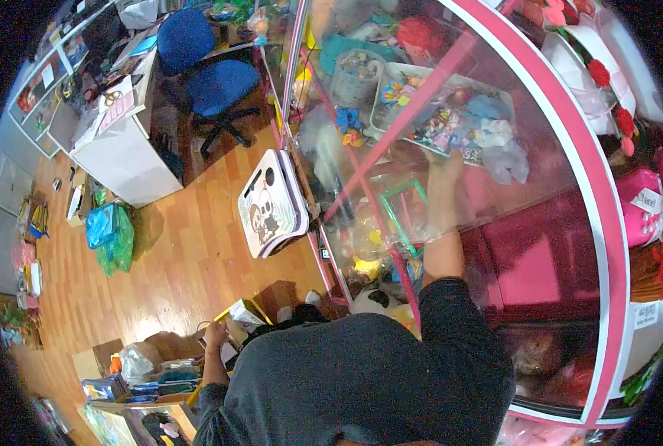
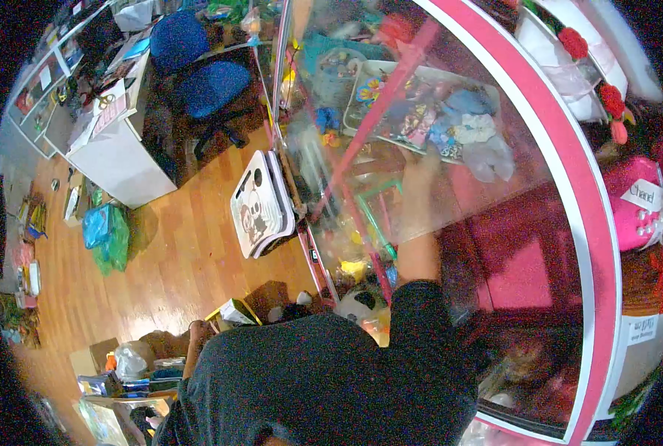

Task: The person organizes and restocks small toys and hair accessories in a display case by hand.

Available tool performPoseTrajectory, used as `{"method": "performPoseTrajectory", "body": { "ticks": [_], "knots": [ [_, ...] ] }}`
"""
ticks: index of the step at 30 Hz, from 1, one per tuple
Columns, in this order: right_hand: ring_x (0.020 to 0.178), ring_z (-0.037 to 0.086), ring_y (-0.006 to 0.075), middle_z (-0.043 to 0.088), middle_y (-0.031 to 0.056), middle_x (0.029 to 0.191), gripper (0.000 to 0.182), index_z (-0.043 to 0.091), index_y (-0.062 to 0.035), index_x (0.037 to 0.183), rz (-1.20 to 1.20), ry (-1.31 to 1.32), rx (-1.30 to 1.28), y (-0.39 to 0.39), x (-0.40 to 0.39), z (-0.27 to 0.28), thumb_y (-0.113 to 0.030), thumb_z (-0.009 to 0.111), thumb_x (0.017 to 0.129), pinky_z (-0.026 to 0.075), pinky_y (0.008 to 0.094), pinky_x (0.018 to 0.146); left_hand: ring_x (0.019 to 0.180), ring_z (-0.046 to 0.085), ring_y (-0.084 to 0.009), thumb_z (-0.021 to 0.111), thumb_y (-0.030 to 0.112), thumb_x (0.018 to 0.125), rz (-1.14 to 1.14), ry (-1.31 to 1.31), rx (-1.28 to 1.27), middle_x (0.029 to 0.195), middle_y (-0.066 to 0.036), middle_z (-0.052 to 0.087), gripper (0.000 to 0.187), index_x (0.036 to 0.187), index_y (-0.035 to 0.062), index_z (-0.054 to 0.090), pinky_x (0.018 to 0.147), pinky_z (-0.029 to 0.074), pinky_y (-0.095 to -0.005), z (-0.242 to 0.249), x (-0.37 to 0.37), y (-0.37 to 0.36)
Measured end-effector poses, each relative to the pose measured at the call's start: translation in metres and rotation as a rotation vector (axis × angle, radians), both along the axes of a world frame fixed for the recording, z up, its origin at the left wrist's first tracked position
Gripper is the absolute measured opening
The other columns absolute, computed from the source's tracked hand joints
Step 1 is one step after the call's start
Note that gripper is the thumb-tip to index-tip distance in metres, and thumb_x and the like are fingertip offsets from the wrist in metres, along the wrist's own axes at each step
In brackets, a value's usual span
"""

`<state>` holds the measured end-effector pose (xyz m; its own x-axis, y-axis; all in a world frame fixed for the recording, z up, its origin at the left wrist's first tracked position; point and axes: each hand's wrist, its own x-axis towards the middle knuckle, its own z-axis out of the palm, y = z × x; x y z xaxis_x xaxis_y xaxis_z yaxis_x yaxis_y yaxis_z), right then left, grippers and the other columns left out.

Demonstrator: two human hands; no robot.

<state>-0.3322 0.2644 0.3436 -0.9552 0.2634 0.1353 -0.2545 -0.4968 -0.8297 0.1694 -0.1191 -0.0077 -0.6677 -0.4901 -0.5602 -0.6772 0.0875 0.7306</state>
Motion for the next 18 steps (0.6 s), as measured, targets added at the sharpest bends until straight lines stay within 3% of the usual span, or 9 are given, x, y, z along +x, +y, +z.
{"method": "performPoseTrajectory", "body": {
  "ticks": [2, 4, 6, 8, 14, 15, 16, 17, 18],
  "knots": [
    [0.092, 0.052, 0.0277, 0.049, 0.0173, 0.103, 0.030, 0.044, 0.0070, 0.106, 0.061, 0.143, 0.148, 0.001, 0.011, -0.009, -0.010, 0.035, 0.084, 0.048, 0.0364, 0.082, 0.039, 0.050, -0.0145, 0.053, 0.022, 0.079, -0.161, -0.149, -0.095, 0.050, -0.007, 0.052, 0.023, 0.069, 0.0014, 0.052, 0.035, 0.039, -0.0275, 0.036, -0.005, 0.001],
    [0.092, 0.051, 0.0256, 0.050, 0.0172, 0.102, 0.029, 0.043, 0.0090, 0.107, 0.128, 0.055, -0.306, 0.012, -0.004, -0.035, -0.003, 0.041, 0.080, 0.047, 0.0323, 0.082, 0.037, 0.049, -0.0141, 0.052, 0.022, 0.079, 0.025, -0.002, 0.055, 0.050, -0.008, 0.052, 0.023, 0.070, 0.0000, 0.053, 0.034, 0.039, -0.0272, 0.052, -0.004, 0.007],
    [0.093, 0.050, 0.0242, 0.049, 0.0171, 0.105, 0.033, 0.043, 0.0109, 0.106, -0.140, 0.239, 0.469, 0.017, -0.008, -0.060, 0.006, 0.049, 0.074, 0.046, 0.0336, 0.083, 0.037, 0.049, -0.0135, 0.051, 0.020, 0.079, -0.090, -0.212, -0.087, 0.050, -0.007, 0.052, 0.023, 0.069, -0.0006, 0.053, 0.034, 0.040, -0.0268, 0.075, -0.016, 0.009],
    [0.095, 0.048, 0.0218, 0.048, 0.0157, 0.105, 0.039, 0.044, 0.0110, 0.105, -0.156, 0.286, 0.498, 0.016, -0.001, -0.070, 0.011, 0.052, 0.067, 0.046, 0.0342, 0.083, 0.037, 0.049, -0.0135, 0.051, 0.018, 0.079, -0.029, -0.068, 0.013, 0.049, -0.007, 0.052, 0.023, 0.066, -0.0007, 0.053, 0.034, 0.040, -0.0262, 0.061, -0.011, 0.002],
    [0.102, 0.042, 0.0273, 0.045, 0.0134, 0.105, 0.035, 0.044, 0.0062, 0.107, -0.233, 0.148, 0.219, 0.023, 0.051, -0.068, 0.003, 0.049, 0.072, 0.042, 0.0436, 0.084, 0.039, 0.050, -0.0149, 0.052, 0.014, 0.080, -0.113, 0.116, -0.033, 0.052, -0.008, 0.052, 0.018, 0.071, -0.0006, 0.050, 0.035, 0.041, -0.0261, 0.035, -0.032, -0.006],
    [0.100, 0.045, 0.0285, 0.043, 0.0132, 0.107, 0.029, 0.044, 0.0064, 0.102, -0.025, 0.015, -0.249, 0.037, 0.057, -0.073, -0.001, 0.046, 0.074, 0.041, 0.0447, 0.082, 0.041, 0.051, -0.0150, 0.052, 0.012, 0.081, 0.156, 0.081, 0.311, 0.057, -0.010, 0.054, 0.016, 0.073, -0.0006, 0.048, 0.036, 0.042, -0.0266, 0.032, -0.038, -0.005],
    [0.097, 0.048, 0.0297, 0.041, 0.0131, 0.110, 0.024, 0.044, 0.0066, 0.097, 0.187, -0.106, -0.716, 0.051, 0.059, -0.079, -0.006, 0.043, 0.076, 0.039, 0.0459, 0.080, 0.045, 0.054, -0.0158, 0.053, 0.013, 0.080, -0.102, 0.004, 0.022, 0.060, -0.012, 0.055, 0.016, 0.074, -0.0015, 0.049, 0.038, 0.044, -0.0269, 0.018, -0.039, -0.010],
    [0.095, 0.049, 0.0313, 0.043, 0.0137, 0.108, 0.026, 0.045, 0.0057, 0.097, -0.406, -0.031, -0.399, 0.066, 0.064, -0.092, -0.005, 0.047, 0.073, 0.040, 0.0483, 0.081, 0.046, 0.055, -0.0163, 0.053, 0.013, 0.080, -0.100, -0.013, 0.095, 0.060, -0.012, 0.056, 0.016, 0.075, -0.0021, 0.050, 0.039, 0.044, -0.0273, 0.007, -0.041, -0.018],
    [0.095, 0.049, 0.0313, 0.043, 0.0137, 0.108, 0.026, 0.045, 0.0057, 0.097, -0.438, -0.030, -0.401, 0.064, 0.084, -0.080, -0.005, 0.047, 0.073, 0.040, 0.0483, 0.081, 0.047, 0.055, -0.0168, 0.053, 0.014, 0.080, -0.070, -0.029, 0.175, 0.060, -0.012, 0.056, 0.017, 0.077, -0.0027, 0.050, 0.040, 0.045, -0.0278, -0.015, -0.039, -0.022]
  ]
}}
